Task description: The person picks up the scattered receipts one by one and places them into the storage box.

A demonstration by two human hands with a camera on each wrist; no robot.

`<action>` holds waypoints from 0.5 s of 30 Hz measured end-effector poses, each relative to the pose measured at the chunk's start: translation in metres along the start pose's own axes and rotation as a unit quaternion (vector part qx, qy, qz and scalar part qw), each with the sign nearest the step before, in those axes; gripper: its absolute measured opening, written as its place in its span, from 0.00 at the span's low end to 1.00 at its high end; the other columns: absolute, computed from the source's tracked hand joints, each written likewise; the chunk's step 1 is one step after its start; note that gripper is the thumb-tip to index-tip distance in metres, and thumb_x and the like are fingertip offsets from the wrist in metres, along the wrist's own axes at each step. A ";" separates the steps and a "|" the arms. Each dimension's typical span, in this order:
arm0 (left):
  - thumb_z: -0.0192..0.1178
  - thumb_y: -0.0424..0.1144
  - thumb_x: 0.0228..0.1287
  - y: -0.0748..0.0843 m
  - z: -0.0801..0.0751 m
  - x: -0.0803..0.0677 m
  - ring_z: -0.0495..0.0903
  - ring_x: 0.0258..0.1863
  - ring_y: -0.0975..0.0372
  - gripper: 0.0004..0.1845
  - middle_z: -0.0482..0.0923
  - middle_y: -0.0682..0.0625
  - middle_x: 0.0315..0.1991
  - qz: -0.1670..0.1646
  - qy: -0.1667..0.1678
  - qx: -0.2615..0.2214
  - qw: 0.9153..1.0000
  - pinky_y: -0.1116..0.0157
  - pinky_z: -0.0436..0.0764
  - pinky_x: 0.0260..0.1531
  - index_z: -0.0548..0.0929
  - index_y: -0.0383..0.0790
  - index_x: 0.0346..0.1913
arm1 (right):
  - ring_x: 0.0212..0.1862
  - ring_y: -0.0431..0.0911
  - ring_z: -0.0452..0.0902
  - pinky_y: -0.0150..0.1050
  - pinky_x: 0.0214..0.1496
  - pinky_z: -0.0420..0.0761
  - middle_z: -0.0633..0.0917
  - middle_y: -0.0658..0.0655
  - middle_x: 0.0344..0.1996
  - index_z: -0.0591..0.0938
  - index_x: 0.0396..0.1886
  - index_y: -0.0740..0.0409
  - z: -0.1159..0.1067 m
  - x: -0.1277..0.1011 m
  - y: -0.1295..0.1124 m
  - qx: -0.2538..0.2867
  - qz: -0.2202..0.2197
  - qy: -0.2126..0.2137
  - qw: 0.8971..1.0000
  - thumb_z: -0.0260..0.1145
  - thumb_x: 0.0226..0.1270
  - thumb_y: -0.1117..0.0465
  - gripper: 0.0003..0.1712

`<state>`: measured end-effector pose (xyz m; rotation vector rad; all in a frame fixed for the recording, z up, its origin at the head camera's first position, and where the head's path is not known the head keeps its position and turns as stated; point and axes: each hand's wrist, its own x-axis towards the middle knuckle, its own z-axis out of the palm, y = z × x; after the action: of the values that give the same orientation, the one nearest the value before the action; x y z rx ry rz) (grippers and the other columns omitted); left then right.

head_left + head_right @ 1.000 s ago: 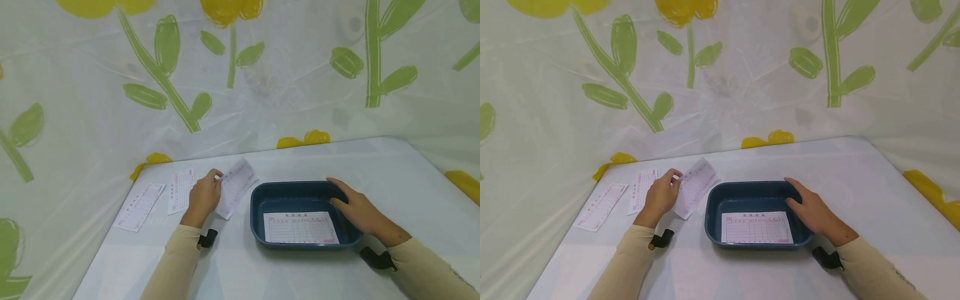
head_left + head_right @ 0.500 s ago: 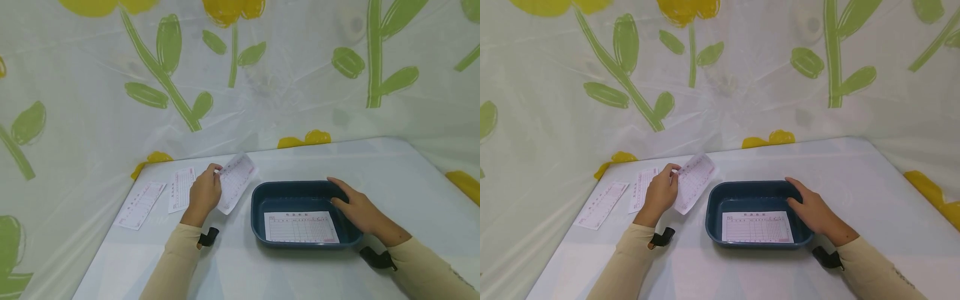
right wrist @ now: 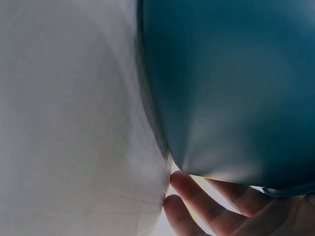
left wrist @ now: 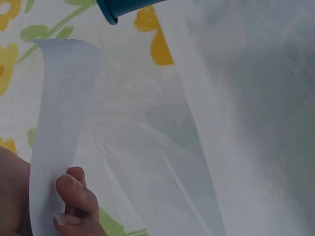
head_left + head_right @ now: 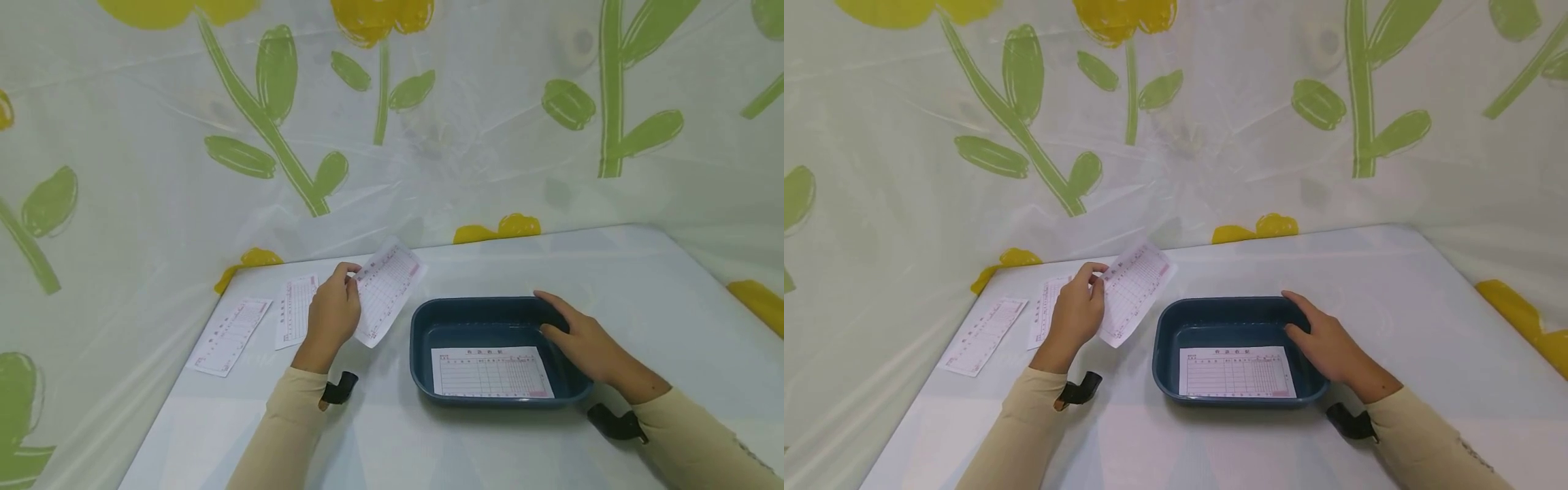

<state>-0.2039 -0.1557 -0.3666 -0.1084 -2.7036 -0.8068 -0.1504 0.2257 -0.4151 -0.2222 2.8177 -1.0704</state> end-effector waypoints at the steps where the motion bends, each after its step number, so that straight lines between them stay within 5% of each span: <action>1: 0.46 0.36 0.77 0.001 -0.001 -0.001 0.75 0.22 0.59 0.16 0.85 0.44 0.41 0.003 0.002 -0.003 1.000 0.66 0.68 0.17 0.77 0.42 0.60 | 0.72 0.74 0.56 0.75 0.65 0.62 0.59 0.73 0.75 0.52 0.80 0.52 0.000 0.000 0.000 0.001 -0.001 -0.001 1.000 0.49 0.79 0.50 0.36; 15: 0.46 0.34 0.76 0.012 -0.007 -0.006 0.73 0.19 0.60 0.15 0.85 0.44 0.37 0.047 0.027 -0.031 0.998 0.67 0.67 0.15 0.78 0.41 0.57 | 0.73 0.74 0.55 0.74 0.66 0.61 0.59 0.72 0.76 0.52 0.80 0.52 -0.001 0.002 -0.001 0.001 0.000 -0.004 1.000 0.49 0.79 0.50 0.36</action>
<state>-0.1944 -0.1493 -0.3568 -0.2216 -2.6018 -0.8538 -0.1527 0.2251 -0.4133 -0.2272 2.8082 -1.0710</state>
